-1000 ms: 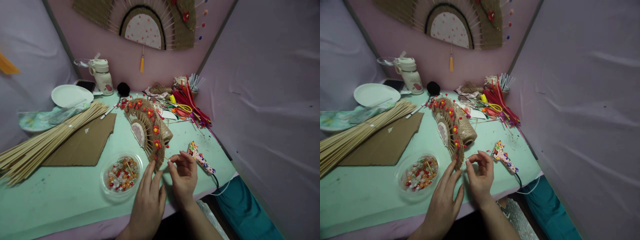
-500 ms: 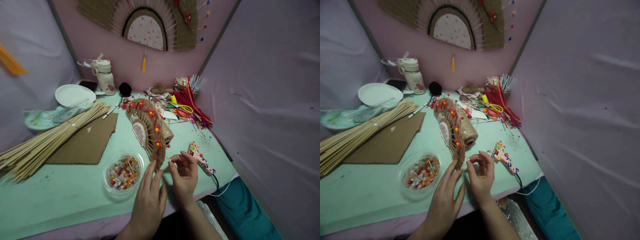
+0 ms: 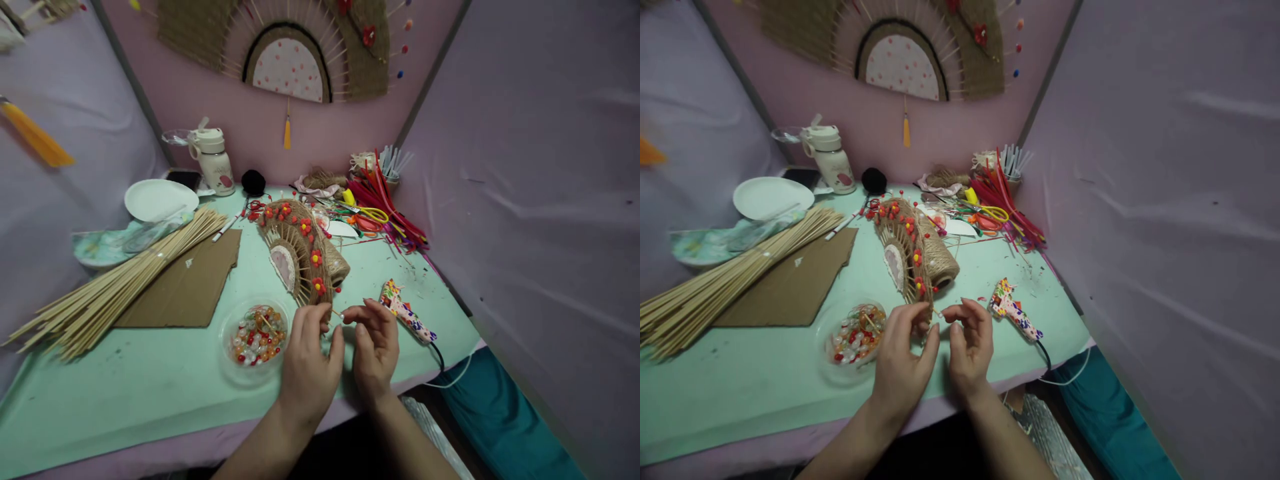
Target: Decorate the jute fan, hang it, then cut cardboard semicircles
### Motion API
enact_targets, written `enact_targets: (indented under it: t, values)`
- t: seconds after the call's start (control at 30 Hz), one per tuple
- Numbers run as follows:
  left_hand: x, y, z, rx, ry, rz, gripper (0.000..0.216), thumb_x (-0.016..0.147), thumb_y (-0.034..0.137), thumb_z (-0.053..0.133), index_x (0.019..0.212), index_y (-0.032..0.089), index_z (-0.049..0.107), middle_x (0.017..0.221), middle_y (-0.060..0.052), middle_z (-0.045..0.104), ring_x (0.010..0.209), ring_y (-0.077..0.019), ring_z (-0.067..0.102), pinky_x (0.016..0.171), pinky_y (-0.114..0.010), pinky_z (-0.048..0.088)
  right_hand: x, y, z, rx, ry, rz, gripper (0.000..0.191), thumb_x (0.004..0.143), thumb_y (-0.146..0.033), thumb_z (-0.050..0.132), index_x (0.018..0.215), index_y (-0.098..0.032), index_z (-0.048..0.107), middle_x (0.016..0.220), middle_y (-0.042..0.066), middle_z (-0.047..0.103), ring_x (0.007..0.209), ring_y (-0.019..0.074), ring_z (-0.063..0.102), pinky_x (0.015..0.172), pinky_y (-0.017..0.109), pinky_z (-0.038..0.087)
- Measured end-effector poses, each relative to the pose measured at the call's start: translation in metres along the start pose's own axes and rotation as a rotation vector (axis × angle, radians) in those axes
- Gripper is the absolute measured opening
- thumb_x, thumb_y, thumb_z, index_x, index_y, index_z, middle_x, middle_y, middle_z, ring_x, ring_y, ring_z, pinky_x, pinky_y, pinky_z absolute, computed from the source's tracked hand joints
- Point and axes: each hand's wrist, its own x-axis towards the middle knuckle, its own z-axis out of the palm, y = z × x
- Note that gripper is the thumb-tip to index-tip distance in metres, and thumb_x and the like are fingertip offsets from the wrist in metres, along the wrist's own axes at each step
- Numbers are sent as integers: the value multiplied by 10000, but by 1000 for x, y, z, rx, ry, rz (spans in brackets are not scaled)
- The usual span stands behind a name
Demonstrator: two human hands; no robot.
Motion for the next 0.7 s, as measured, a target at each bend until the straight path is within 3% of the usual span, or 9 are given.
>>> enact_targets:
  t: [0.17, 0.7]
  values:
    - [8, 2, 6, 10, 7, -18, 215, 855, 154, 590, 1060, 184, 529, 893, -33, 563, 743, -146, 547, 702, -287, 500, 0, 0, 0, -7, 6, -9, 290, 918, -212, 531, 1208, -229, 529, 919, 45, 686, 855, 169, 660, 762, 339, 544]
    - [8, 2, 9, 30, 24, 10, 159, 854, 149, 574, 1004, 191, 543, 869, -27, 567, 730, -148, 549, 696, -281, 489, 2, 0, 1, 12, 0, -9, 284, 918, -226, 523, 1202, -219, 525, 913, 50, 698, 841, 176, 672, 754, 354, 545]
